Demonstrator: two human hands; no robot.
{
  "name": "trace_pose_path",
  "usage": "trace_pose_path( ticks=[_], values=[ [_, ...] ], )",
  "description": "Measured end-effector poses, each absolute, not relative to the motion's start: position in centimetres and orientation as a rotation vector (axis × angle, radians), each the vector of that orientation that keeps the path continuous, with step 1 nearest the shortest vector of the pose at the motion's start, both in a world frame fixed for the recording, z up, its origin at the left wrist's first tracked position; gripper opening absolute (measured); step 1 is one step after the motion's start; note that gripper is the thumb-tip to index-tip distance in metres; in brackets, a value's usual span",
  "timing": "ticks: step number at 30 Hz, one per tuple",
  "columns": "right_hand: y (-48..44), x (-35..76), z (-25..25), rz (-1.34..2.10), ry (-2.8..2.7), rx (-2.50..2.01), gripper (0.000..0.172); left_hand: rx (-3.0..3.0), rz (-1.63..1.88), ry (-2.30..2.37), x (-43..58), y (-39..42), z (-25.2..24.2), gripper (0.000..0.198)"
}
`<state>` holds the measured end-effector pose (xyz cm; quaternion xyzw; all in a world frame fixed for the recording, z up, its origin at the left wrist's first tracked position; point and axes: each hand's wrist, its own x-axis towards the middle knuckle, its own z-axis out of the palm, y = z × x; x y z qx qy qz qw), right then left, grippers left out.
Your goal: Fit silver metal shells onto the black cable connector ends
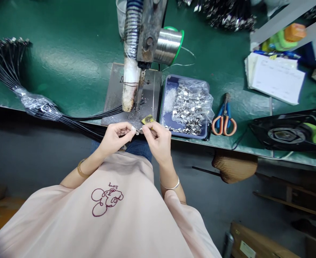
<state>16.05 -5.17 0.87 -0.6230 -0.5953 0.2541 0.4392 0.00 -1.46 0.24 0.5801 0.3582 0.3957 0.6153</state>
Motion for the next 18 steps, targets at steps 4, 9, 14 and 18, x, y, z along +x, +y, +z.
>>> trace_pose_path(
  ticks=[4,9,14,18],
  values=[
    [-5.2,16.0,1.3,0.431,-1.583,-1.563,0.029,1.305,0.906,0.845,-0.2,-1.5,-0.1,0.019],
    [-5.7,15.6,0.4,0.302,-1.343,-1.471,0.016,1.162,0.952,0.829,-0.1,-1.2,-0.8,0.022],
    [-6.1,15.5,-0.4,0.141,-1.432,-1.422,0.007,1.126,0.989,0.86,0.1,-0.6,-1.1,0.023],
    [-5.7,15.3,-0.6,-0.046,-1.716,-1.389,0.007,1.131,1.003,0.852,0.4,-0.2,-1.3,0.022]
  ],
)
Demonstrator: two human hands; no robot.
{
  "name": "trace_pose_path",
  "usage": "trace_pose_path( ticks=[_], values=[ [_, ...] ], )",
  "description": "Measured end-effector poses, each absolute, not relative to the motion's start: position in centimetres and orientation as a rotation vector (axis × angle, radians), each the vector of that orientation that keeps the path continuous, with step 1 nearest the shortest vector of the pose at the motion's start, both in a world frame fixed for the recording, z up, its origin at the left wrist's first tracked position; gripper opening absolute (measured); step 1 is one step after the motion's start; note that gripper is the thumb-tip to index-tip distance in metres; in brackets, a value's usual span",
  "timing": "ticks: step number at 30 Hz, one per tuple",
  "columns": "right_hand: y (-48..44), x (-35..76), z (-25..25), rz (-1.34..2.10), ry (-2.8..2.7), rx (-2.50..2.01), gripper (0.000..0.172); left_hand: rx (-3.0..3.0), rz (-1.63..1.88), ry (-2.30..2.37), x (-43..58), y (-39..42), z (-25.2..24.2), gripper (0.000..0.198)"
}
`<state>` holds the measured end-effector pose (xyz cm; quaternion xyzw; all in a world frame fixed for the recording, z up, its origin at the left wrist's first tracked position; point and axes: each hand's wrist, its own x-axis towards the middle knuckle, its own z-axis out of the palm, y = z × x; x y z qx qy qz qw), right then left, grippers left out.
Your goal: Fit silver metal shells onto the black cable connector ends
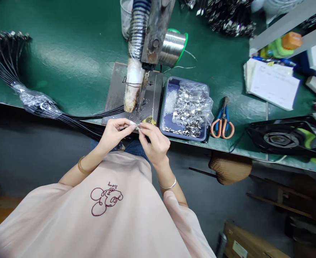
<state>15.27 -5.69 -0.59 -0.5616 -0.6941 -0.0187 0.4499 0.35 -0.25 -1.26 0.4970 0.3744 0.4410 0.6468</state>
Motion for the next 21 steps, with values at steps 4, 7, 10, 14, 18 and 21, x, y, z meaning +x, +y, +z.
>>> trace_pose_path(
  ticks=[4,7,10,14,18,21],
  values=[
    [-5.1,14.8,-0.7,-0.009,-1.679,-1.35,0.012,1.159,1.021,0.892,0.5,0.2,-1.3,0.019],
    [-4.8,14.6,-0.7,0.054,-1.623,-1.338,0.012,1.177,1.032,0.928,0.6,0.4,-1.2,0.018],
    [-4.5,14.6,-0.7,0.095,-1.598,-1.347,0.011,1.188,1.044,0.945,0.7,0.6,-1.1,0.017],
    [-4.2,14.6,-0.8,0.117,-1.587,-1.396,0.011,1.212,1.05,0.994,0.9,0.6,-1.0,0.02],
    [-4.0,14.5,-0.6,0.124,-1.589,-1.353,0.011,1.237,1.078,1.009,0.9,0.5,-0.8,0.021],
    [-4.0,14.5,-0.4,0.117,-1.603,-1.377,0.012,1.248,1.084,1.022,0.9,0.5,-0.7,0.018]
  ],
)
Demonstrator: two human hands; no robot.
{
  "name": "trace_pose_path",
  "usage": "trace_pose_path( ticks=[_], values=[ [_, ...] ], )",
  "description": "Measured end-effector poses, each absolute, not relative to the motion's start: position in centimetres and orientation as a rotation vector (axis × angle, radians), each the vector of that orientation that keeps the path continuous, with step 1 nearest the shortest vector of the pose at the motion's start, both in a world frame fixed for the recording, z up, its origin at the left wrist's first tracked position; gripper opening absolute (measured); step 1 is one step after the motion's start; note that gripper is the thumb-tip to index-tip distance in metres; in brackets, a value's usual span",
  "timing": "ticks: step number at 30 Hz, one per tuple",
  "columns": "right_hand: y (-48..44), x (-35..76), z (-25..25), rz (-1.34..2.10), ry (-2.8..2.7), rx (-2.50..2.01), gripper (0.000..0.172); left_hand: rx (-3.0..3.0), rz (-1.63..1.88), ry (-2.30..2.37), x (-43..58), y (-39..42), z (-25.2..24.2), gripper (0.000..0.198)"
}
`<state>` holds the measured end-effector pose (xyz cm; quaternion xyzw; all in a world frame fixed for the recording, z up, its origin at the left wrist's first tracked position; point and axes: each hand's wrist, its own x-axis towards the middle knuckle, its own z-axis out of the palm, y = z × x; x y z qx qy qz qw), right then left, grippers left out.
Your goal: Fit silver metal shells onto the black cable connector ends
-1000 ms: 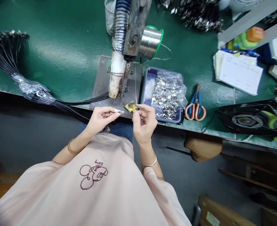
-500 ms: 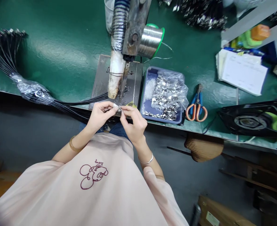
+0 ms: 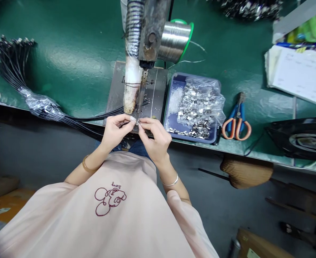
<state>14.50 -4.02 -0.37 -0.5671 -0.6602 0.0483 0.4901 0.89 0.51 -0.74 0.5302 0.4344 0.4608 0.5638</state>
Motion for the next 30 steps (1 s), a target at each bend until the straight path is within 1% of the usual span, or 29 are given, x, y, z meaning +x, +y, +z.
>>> trace_pose_path(
  ticks=[11,17,20,22,24,26,28,30],
  values=[
    [-4.7,14.8,-0.3,0.134,-1.699,-1.288,0.014,1.23,0.995,1.019,0.3,0.1,-0.8,0.016],
    [-6.1,15.9,0.6,0.264,-1.646,-1.364,0.008,1.274,0.872,0.909,0.0,-0.4,-0.1,0.011],
    [-7.3,17.0,1.8,0.032,-1.442,-1.333,0.008,1.348,0.706,0.781,-0.5,-1.1,-0.3,0.012],
    [-7.7,18.1,2.9,-0.121,-1.273,-1.339,0.003,1.375,0.625,0.746,-0.7,-1.9,-1.0,0.013],
    [-7.7,19.5,3.8,-0.068,-1.245,-1.469,0.009,1.351,0.609,0.761,-1.0,-2.7,-2.0,0.013],
    [-7.1,21.4,4.2,0.152,-1.356,-1.695,0.008,1.288,0.64,0.827,-1.1,-3.4,-3.1,0.017],
    [-6.2,23.4,4.0,0.325,-1.554,-1.857,0.02,1.239,0.736,0.91,-1.4,-3.7,-3.8,0.022],
    [-5.0,25.4,3.4,0.446,-1.702,-1.834,0.035,1.281,0.896,0.977,-1.6,-3.4,-4.1,0.021]
  ],
)
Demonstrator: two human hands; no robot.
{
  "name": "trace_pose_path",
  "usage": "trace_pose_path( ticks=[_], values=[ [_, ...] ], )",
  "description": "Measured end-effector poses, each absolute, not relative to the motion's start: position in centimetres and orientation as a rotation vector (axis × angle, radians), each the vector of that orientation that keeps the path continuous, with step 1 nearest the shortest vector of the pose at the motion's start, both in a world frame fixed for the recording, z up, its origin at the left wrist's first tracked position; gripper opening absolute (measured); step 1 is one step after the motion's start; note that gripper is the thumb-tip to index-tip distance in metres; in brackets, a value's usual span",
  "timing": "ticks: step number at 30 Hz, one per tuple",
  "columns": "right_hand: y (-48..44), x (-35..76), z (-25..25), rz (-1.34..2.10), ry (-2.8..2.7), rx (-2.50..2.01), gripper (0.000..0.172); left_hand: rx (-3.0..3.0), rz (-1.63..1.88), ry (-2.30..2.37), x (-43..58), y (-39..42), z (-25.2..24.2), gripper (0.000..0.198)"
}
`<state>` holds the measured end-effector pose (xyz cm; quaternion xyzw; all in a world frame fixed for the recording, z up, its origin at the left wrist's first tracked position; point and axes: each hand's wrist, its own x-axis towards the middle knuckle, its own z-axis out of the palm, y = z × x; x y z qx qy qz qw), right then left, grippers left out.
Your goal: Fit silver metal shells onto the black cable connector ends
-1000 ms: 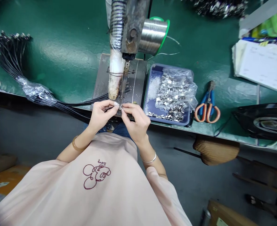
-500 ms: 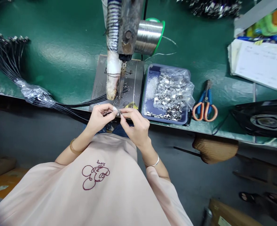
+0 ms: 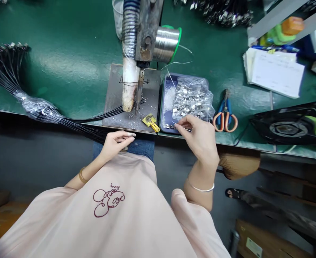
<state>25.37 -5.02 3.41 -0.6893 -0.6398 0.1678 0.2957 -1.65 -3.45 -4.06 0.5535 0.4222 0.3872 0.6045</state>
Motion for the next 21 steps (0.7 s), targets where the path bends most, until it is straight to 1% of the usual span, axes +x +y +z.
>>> trace_pose_path(
  ticks=[3,5,7,10,12,15,18,21],
  values=[
    [-3.1,27.3,2.6,0.637,-1.858,-1.759,0.052,1.574,1.175,1.065,-2.1,-1.7,-3.7,0.018],
    [-2.0,28.0,2.5,0.763,-1.944,-1.738,0.064,1.861,1.267,1.151,-2.3,0.1,-3.4,0.018],
    [-1.1,28.2,2.8,0.86,-2.014,-1.743,0.07,2.144,1.206,1.248,-2.3,1.9,-3.3,0.017],
    [-0.6,28.0,3.4,0.917,-2.079,-1.759,0.074,2.413,0.942,1.347,-1.9,3.6,-3.5,0.019],
    [-0.7,27.8,3.8,0.914,-2.09,-1.794,0.071,2.49,0.82,1.361,-1.6,3.9,-3.6,0.024],
    [-1.2,27.5,4.0,0.861,-2.04,-1.893,0.058,2.505,0.759,1.352,-1.3,3.4,-3.5,0.027],
    [-1.8,27.5,3.6,0.774,-1.898,-1.974,0.045,2.452,0.804,1.319,-1.7,2.5,-3.0,0.025],
    [-2.2,27.9,3.3,0.728,-1.784,-1.981,0.037,2.379,0.85,1.181,-2.4,1.7,-2.0,0.018]
  ],
)
